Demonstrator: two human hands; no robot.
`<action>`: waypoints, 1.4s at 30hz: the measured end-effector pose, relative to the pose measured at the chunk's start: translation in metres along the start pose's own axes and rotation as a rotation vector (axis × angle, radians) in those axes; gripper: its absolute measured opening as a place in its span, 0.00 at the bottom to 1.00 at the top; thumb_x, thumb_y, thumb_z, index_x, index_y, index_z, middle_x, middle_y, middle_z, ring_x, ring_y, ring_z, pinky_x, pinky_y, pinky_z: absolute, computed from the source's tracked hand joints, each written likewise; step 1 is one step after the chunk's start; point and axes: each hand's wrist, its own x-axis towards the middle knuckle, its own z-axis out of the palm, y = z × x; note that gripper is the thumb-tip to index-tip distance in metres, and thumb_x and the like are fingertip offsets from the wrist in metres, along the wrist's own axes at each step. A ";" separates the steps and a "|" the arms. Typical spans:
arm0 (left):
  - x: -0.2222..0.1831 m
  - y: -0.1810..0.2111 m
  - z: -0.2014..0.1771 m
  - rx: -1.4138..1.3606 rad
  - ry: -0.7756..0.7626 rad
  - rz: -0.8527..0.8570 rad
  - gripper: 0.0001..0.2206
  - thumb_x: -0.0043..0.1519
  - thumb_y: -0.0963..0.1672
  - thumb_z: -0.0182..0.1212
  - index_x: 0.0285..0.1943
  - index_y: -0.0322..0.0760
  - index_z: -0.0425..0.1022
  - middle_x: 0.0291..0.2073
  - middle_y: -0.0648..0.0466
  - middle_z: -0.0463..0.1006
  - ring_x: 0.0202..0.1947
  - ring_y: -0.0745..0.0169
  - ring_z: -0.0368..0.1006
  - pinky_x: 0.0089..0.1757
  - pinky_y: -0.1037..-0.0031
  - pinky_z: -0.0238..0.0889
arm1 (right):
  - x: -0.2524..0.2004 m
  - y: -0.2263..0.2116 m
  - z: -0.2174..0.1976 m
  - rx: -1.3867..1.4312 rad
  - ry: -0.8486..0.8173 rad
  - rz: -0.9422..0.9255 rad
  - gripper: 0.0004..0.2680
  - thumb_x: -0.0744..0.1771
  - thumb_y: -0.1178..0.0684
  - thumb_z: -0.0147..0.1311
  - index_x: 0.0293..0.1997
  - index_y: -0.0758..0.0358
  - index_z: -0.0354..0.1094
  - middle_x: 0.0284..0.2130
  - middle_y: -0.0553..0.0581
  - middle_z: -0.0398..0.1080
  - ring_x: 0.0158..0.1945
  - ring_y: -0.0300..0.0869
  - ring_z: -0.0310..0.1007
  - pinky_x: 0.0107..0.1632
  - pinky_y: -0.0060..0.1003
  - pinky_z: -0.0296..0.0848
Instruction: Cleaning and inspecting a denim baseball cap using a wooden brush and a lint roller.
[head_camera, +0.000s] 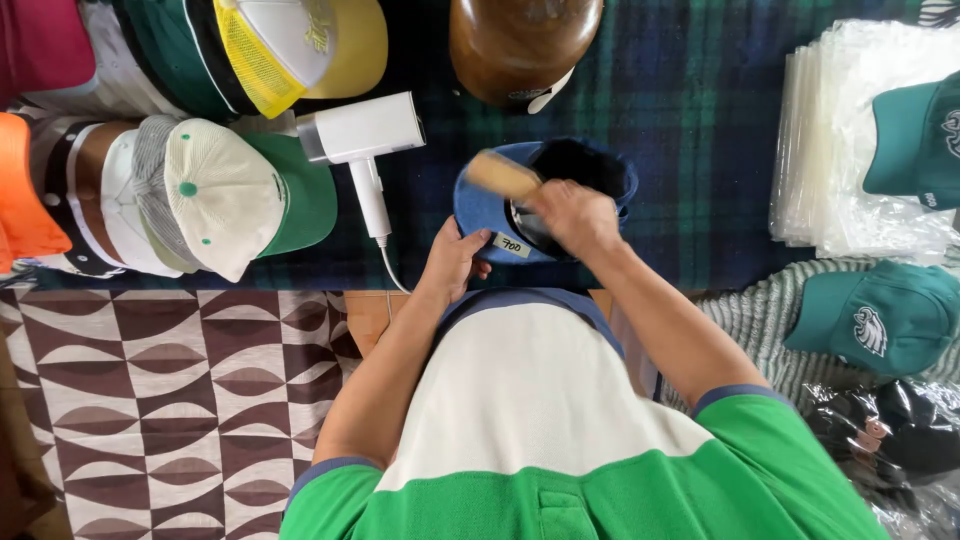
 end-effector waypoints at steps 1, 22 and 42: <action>0.003 0.000 -0.001 0.002 0.005 0.001 0.15 0.62 0.39 0.61 0.56 0.31 0.66 0.29 0.45 0.73 0.12 0.51 0.72 0.14 0.69 0.68 | 0.000 0.005 0.003 0.005 0.003 0.000 0.08 0.71 0.43 0.47 0.34 0.46 0.62 0.26 0.47 0.64 0.24 0.42 0.69 0.22 0.42 0.68; 0.011 -0.025 -0.007 -0.022 0.014 -0.049 0.13 0.63 0.40 0.61 0.55 0.38 0.67 0.30 0.46 0.75 0.12 0.48 0.74 0.13 0.67 0.70 | -0.011 -0.023 -0.008 0.063 0.077 -0.012 0.08 0.71 0.46 0.42 0.34 0.46 0.63 0.26 0.52 0.62 0.23 0.47 0.66 0.18 0.47 0.62; 0.007 -0.027 -0.008 -0.077 0.002 -0.004 0.13 0.64 0.40 0.59 0.55 0.36 0.63 0.31 0.44 0.74 0.14 0.46 0.75 0.14 0.67 0.72 | -0.013 0.016 0.022 0.047 0.100 -0.016 0.06 0.70 0.46 0.51 0.36 0.49 0.63 0.26 0.52 0.62 0.26 0.47 0.68 0.21 0.46 0.62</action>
